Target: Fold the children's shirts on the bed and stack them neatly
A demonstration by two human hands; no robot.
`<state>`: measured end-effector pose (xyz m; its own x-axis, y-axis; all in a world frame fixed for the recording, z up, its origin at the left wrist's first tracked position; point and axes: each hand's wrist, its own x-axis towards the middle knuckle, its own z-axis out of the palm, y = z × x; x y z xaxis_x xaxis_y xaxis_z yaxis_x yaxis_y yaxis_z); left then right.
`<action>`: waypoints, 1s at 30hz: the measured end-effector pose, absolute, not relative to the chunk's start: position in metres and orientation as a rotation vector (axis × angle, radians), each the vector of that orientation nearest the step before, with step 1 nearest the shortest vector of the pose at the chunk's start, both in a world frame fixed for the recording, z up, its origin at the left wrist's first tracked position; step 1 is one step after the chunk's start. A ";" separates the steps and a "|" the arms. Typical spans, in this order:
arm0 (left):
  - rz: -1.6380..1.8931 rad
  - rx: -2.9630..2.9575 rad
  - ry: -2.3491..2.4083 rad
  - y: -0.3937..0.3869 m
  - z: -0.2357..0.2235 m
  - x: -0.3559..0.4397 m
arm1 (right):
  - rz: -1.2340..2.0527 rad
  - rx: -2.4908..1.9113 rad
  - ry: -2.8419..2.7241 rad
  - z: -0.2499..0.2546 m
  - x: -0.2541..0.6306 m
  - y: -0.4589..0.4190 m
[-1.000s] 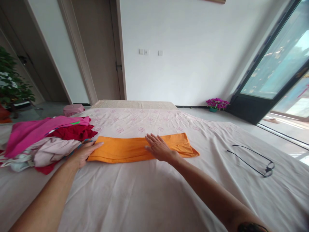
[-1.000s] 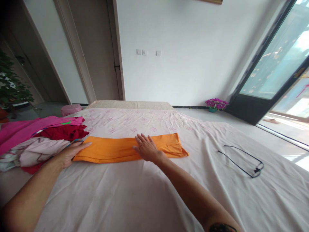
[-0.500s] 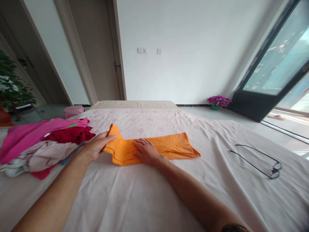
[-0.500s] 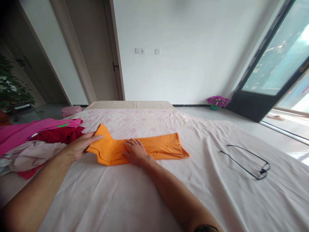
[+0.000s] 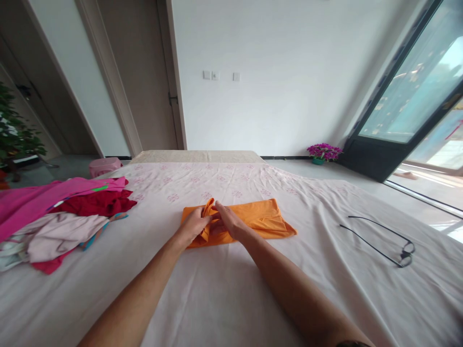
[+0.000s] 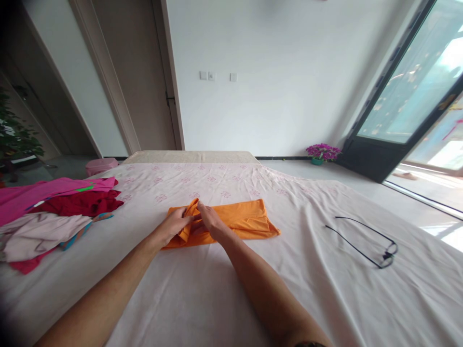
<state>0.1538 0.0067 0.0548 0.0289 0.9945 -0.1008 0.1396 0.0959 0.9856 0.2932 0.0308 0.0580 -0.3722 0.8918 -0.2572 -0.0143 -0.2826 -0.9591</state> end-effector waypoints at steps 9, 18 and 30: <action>0.882 1.336 1.381 0.001 0.060 0.148 | 1.361 -1.186 -1.621 0.051 0.290 0.038; 0.792 2.295 1.984 0.009 0.027 0.140 | 1.019 -1.285 -1.810 0.039 0.302 0.049; 0.391 2.325 2.224 0.011 -0.001 0.152 | 0.136 -1.453 -2.298 0.062 0.301 0.027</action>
